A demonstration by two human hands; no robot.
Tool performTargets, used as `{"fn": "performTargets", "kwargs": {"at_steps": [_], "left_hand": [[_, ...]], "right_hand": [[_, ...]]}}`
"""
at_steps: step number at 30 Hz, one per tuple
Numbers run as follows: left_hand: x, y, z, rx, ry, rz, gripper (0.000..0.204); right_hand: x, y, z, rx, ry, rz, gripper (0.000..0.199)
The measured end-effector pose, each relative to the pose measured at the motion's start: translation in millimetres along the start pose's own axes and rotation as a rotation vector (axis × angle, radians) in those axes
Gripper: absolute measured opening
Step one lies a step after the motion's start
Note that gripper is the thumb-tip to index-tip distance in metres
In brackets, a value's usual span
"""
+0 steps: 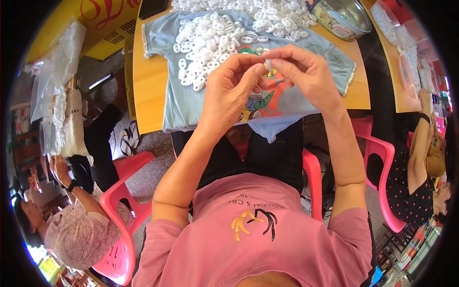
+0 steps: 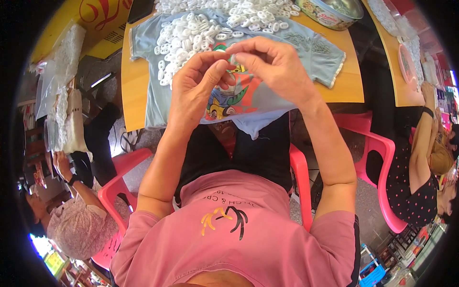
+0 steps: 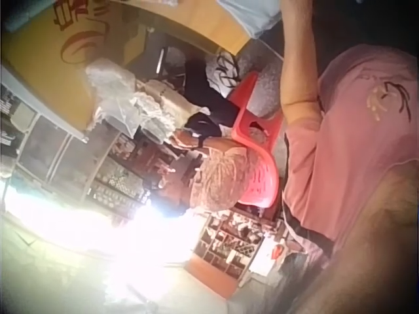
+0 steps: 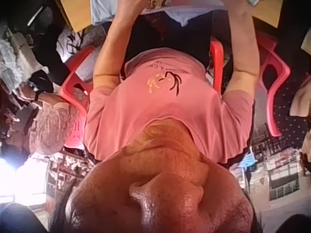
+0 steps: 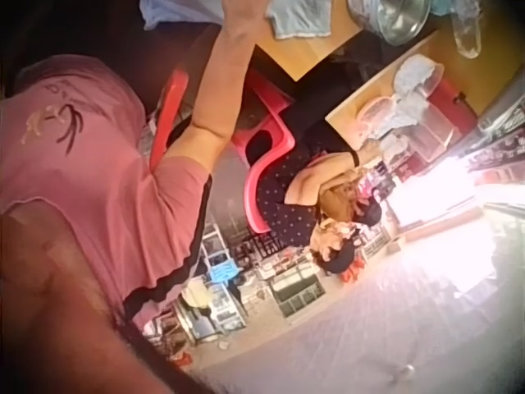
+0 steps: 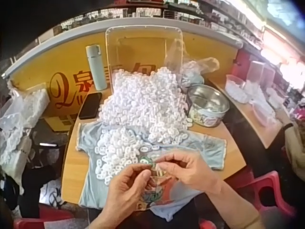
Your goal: Attaching white plastic rings to small cartoon character tags at a workstation.
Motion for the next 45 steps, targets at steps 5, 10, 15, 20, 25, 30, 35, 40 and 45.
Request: {"fn": "performTargets", "kwargs": {"at_steps": [5, 10, 15, 20, 25, 30, 35, 40, 45], "left_hand": [[0.4, 3.7, -1.7, -0.108, 0.1, -0.043, 0.018], [3.0, -0.5, -7.8, -0.261, 0.23, -0.061, 0.017], [8.3, 7.5, -7.3, -0.23, 0.278, 0.075, 0.015], [3.1, 15.7, 0.0, -0.08, 0.116, -0.026, 0.014], [-3.1, 23.6, 1.8, -0.022, 0.055, -0.132, 0.014], [-7.6, 24.5, 1.6, 0.016, 0.027, -0.254, 0.015], [-6.1, 26.0, 1.1, 0.004, 0.019, -0.235, 0.015], [-4.8, 26.5, 1.0, 0.02, 0.048, -0.195, 0.015], [-5.2, 25.6, -0.3, 0.021, 0.049, -0.17, 0.016]], "right_hand": [[12.3, -4.7, -15.4, -0.128, -0.03, 0.075, 0.029], [23.8, -3.2, -35.9, -0.19, -0.18, -0.197, 0.028], [10.7, -10.9, -44.8, -0.408, -0.379, -0.533, 0.015], [-36.9, -19.4, -47.2, -0.096, -0.49, -0.751, 0.01], [-52.2, -22.4, -39.9, -0.068, -0.403, -0.954, 0.01], [-54.4, -20.6, -31.8, -0.029, -0.359, -1.057, 0.011], [-55.8, -19.1, -22.7, -0.071, -0.285, -1.066, 0.011], [-53.5, -20.3, -18.4, -0.051, -0.244, -1.081, 0.01], [-52.2, -16.4, -14.4, -0.073, -0.192, -1.132, 0.01]]}}
Point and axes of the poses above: each hand's wrist, its own z-axis towards the middle knuckle, its own x-axis out of the palm, y = z × x, the point moved 1 cm from there along z, towards the middle knuckle, and after that the axes turned 11 degrees about y, right-handed, at the moved point
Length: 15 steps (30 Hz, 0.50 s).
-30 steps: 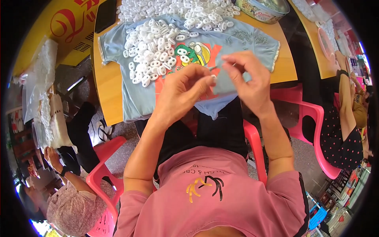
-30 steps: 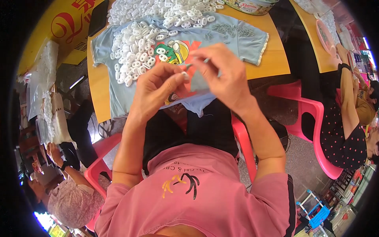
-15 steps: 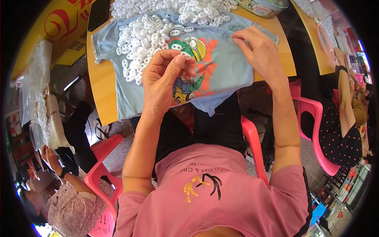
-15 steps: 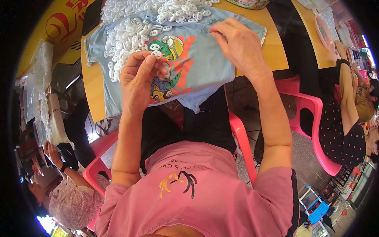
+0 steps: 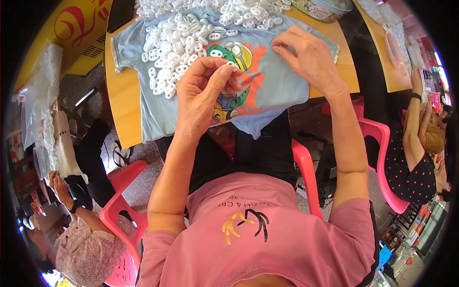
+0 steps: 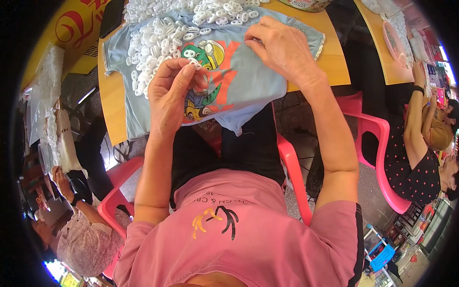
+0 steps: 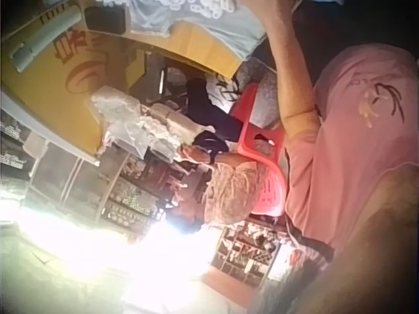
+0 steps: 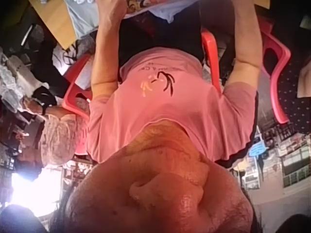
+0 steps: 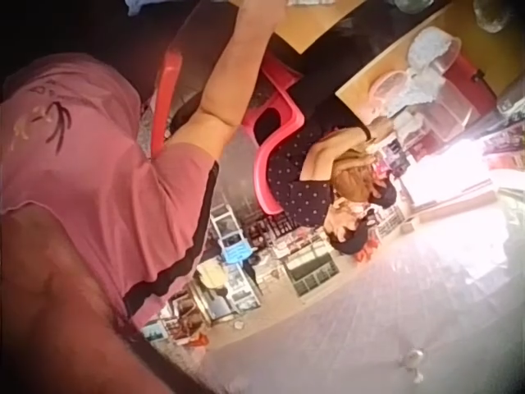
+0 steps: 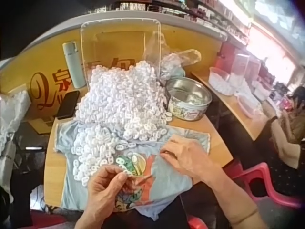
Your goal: Attaching white plastic rings to small cartoon character tags at a workstation.
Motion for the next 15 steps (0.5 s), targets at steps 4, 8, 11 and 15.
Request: {"fn": "performTargets", "kwargs": {"at_steps": [4, 8, 11, 15], "left_hand": [[0.1, 0.2, 0.5, 0.003, 0.015, 0.015, 0.016], [-0.1, 0.2, 0.8, 0.012, 0.034, 0.048, 0.017], [-0.2, 0.3, 0.6, 0.0, 0.029, 0.043, 0.017], [-0.8, 1.4, 0.4, 0.016, 0.037, 0.025, 0.016]], "right_hand": [[-1.8, -4.9, 2.3, 0.013, 0.036, -0.023, 0.01], [-1.8, -3.9, 7.9, -0.076, 0.063, -0.061, 0.011], [-4.3, -4.1, 10.8, -0.119, 0.107, -0.057, 0.012], [-11.7, -9.5, 7.8, -0.122, 0.163, 0.022, 0.014]]}}
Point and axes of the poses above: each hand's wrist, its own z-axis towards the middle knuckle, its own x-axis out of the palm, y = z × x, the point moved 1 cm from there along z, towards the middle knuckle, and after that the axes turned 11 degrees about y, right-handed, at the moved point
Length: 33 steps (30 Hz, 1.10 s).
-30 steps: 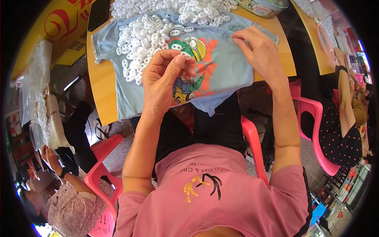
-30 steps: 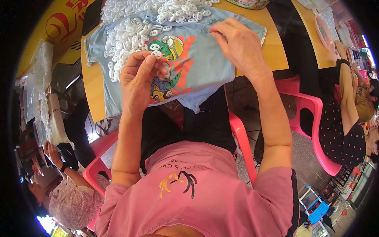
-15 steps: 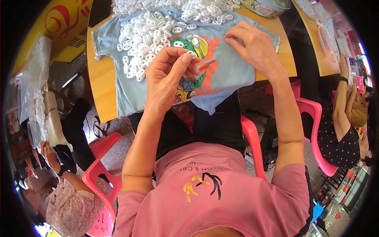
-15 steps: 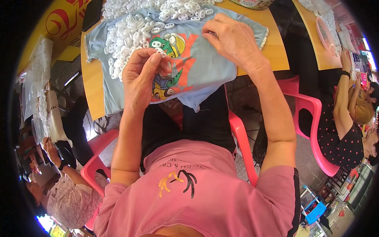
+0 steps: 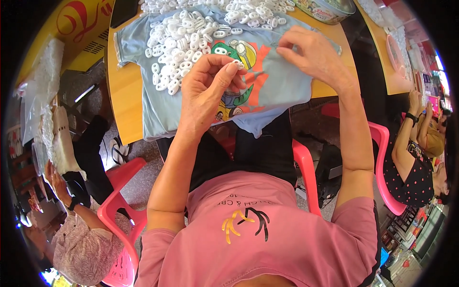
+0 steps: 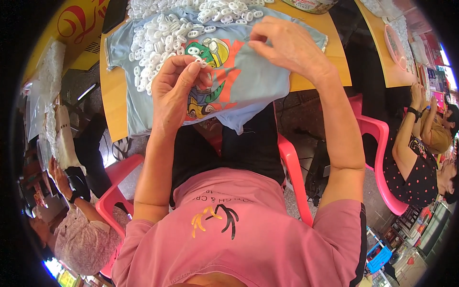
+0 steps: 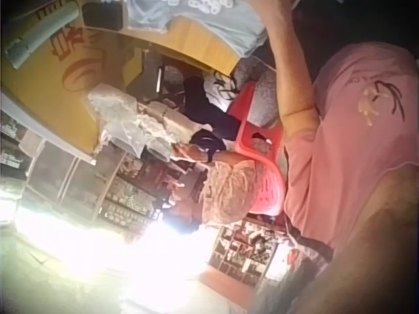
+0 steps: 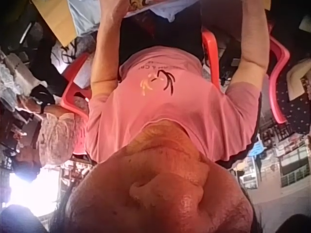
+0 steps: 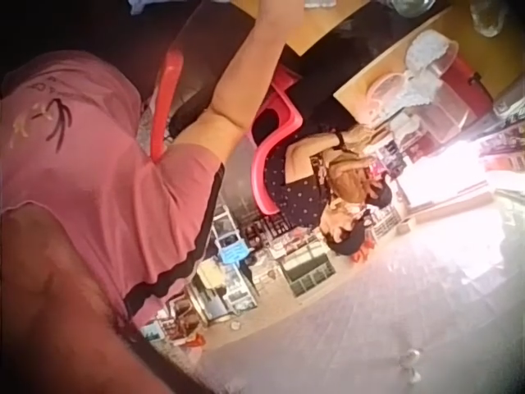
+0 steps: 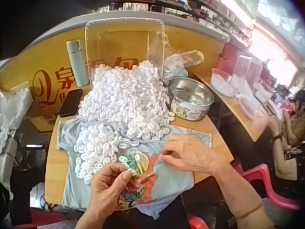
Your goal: Attaching white plastic rings to small cartoon character tags at a workstation.
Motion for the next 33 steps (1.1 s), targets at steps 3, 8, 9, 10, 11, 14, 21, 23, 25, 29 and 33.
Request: {"fn": "performTargets", "kwargs": {"at_steps": [3, 8, 9, 10, 11, 14, 21, 23, 25, 29, 33], "left_hand": [[0.2, -0.2, -0.1, 0.003, -0.002, -0.023, 0.015], [-0.6, -1.0, -0.4, -0.003, -0.001, -0.02, 0.015], [-0.7, -1.1, -0.4, -0.004, -0.002, -0.015, 0.015], [-0.4, -1.3, -0.3, -0.005, -0.003, -0.009, 0.015], [0.1, -1.9, 0.0, -0.006, -0.002, -0.01, 0.015], [0.7, -1.7, 0.1, -0.016, -0.013, 0.001, 0.015], [0.4, -0.6, -0.4, -0.004, -0.005, -0.004, 0.016], [0.6, -0.7, -0.6, -0.007, -0.008, -0.005, 0.015], [0.6, -1.0, -0.6, -0.009, -0.009, -0.002, 0.015], [0.0, 0.0, -1.0, -0.007, -0.01, 0.002, 0.015], [0.8, -1.2, -1.8, -0.009, -0.012, 0.006, 0.016]], "right_hand": [[-7.0, -4.9, -8.8, 0.136, -0.052, 0.114, 0.017], [-7.8, -5.9, -16.6, 0.169, -0.024, 0.108, 0.016], [-7.0, -5.5, -16.8, 0.144, -0.002, 0.125, 0.015], [-5.3, -5.2, -16.2, 0.145, -0.001, 0.125, 0.015], [-2.7, -4.0, -14.7, 0.098, -0.022, 0.121, 0.014], [4.6, -1.4, -9.9, 0.061, -0.062, 0.102, 0.013], [9.4, -1.2, -3.3, 0.078, -0.064, -0.042, 0.013], [8.4, -1.0, -2.2, 0.048, -0.069, -0.075, 0.012], [6.7, -0.6, -0.8, 0.018, -0.074, -0.109, 0.012], [6.1, -1.6, 2.2, 0.004, -0.049, -0.156, 0.011], [7.6, -0.1, 2.9, 0.056, -0.012, -0.134, 0.011]]}}
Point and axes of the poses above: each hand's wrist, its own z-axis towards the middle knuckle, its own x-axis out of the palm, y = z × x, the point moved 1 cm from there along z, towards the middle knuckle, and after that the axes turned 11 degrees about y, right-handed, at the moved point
